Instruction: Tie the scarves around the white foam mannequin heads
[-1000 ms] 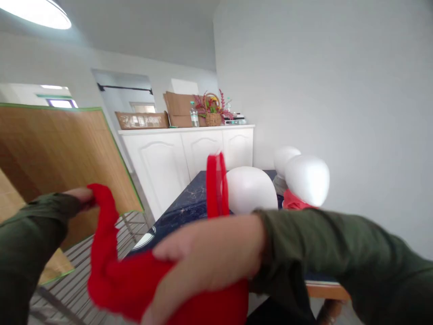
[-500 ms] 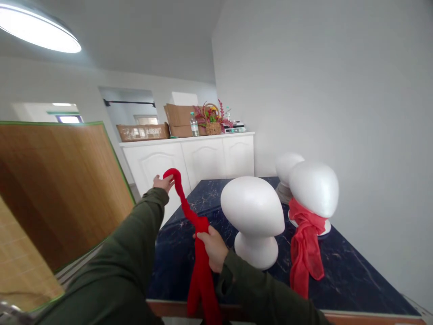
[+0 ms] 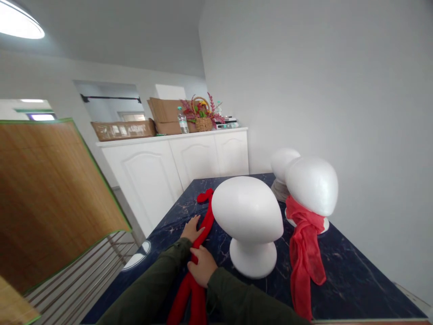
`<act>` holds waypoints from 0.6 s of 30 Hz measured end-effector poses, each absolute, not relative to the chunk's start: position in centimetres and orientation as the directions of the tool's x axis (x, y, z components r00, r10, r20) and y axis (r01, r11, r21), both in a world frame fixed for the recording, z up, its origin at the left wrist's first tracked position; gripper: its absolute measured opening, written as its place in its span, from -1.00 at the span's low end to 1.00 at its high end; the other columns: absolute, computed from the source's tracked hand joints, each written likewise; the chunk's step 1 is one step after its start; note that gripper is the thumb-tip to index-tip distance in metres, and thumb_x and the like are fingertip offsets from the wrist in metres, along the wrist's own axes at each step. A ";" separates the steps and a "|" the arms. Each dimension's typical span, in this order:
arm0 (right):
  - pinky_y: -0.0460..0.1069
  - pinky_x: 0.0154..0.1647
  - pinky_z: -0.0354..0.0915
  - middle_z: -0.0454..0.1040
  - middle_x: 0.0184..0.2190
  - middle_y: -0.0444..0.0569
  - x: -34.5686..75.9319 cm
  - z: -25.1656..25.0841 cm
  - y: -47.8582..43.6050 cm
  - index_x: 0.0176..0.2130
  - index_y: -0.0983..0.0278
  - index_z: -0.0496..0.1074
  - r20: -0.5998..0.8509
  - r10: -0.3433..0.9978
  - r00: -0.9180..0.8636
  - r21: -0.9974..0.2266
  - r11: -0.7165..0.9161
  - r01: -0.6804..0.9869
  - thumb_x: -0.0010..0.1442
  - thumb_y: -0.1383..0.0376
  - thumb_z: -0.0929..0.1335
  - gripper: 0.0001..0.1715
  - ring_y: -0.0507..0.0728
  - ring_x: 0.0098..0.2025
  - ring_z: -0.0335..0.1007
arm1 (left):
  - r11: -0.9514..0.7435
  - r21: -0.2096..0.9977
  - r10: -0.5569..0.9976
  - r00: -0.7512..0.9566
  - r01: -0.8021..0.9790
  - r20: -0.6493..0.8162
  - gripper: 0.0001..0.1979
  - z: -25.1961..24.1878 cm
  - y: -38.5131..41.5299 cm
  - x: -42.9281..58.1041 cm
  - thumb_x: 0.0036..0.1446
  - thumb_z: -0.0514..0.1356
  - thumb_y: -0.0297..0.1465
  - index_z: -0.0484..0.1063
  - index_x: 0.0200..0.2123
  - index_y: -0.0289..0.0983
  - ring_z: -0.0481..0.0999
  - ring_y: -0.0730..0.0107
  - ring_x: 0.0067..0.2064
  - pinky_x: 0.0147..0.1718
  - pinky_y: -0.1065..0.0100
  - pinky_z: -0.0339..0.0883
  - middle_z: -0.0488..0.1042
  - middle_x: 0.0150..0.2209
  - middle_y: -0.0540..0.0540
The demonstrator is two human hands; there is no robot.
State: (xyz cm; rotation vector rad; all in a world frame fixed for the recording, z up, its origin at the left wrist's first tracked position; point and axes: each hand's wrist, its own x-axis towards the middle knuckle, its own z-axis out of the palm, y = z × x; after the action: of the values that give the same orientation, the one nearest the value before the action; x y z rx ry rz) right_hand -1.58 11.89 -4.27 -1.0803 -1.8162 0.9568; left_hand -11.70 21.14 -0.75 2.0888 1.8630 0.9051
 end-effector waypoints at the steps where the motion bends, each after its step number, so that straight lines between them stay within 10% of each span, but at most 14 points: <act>1: 0.06 0.15 0.07 0.34 0.01 0.15 -1.6 -4.2 11.6 0.00 0.39 0.38 0.250 0.912 -0.325 -0.880 0.354 0.316 -0.03 0.40 0.29 -0.47 0.23 0.11 0.20 | -0.179 0.530 0.955 0.018 0.829 0.294 -0.60 -1.2 21.1 -11.9 0.13 0.10 -0.27 0.27 0.00 -0.34 0.30 0.15 0.06 0.04 0.00 0.15 0.29 0.04 -0.23; 7: 0.10 0.15 0.06 0.29 0.05 0.13 1.3 -4.8 7.4 -0.08 0.33 0.42 0.269 0.913 -0.306 -0.873 0.365 0.323 -0.05 0.40 0.31 -0.54 0.25 0.16 0.11 | -0.239 0.557 0.954 0.087 0.795 0.286 -0.55 -1.0 18.0 -10.5 0.10 0.01 -0.29 0.25 0.03 -0.39 0.25 0.20 0.12 0.14 0.16 0.04 0.30 0.07 -0.24; 10: 0.01 -0.10 0.26 0.44 -0.28 0.00 5.8 -5.4 4.3 -0.35 0.28 0.43 0.350 0.923 -0.157 -0.874 0.382 0.299 -0.02 0.43 0.27 -0.79 0.13 -0.15 0.36 | -0.321 0.582 0.946 0.221 0.747 0.238 -0.45 -0.4 13.8 -8.0 0.04 0.08 -0.20 0.22 0.08 -0.36 0.25 0.17 0.13 0.14 0.14 0.06 0.28 0.09 -0.24; 14: -0.07 -0.44 0.21 0.27 -0.55 -0.15 14.2 -5.9 2.9 -0.45 0.26 0.28 0.370 0.895 0.250 -0.898 0.275 0.344 0.06 0.32 0.23 -0.92 0.04 -0.49 0.23 | -0.425 0.658 0.892 0.412 0.622 0.187 -0.29 -0.1 8.8 -3.9 0.03 0.11 -0.18 0.01 0.19 -0.39 0.06 0.12 0.23 0.19 0.06 -0.10 0.06 0.21 -0.31; 18: 0.07 -0.14 0.24 0.35 -0.26 0.04 19.9 -5.4 5.7 -0.18 0.32 0.31 0.467 0.741 0.482 -0.857 0.247 0.452 -0.02 0.33 0.24 -0.67 0.17 -0.20 0.28 | -0.523 0.732 0.834 0.440 0.437 0.333 -0.20 -0.3 7.2 -0.1 0.00 0.17 -0.21 -0.12 0.23 -0.32 -0.04 0.06 0.25 0.20 0.00 -0.20 0.00 0.23 -0.29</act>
State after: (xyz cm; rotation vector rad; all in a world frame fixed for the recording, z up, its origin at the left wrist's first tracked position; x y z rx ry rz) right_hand 19.92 5.73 -5.42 -1.3879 -1.1414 0.2713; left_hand -0.13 7.24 -0.31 2.1399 1.0630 0.9352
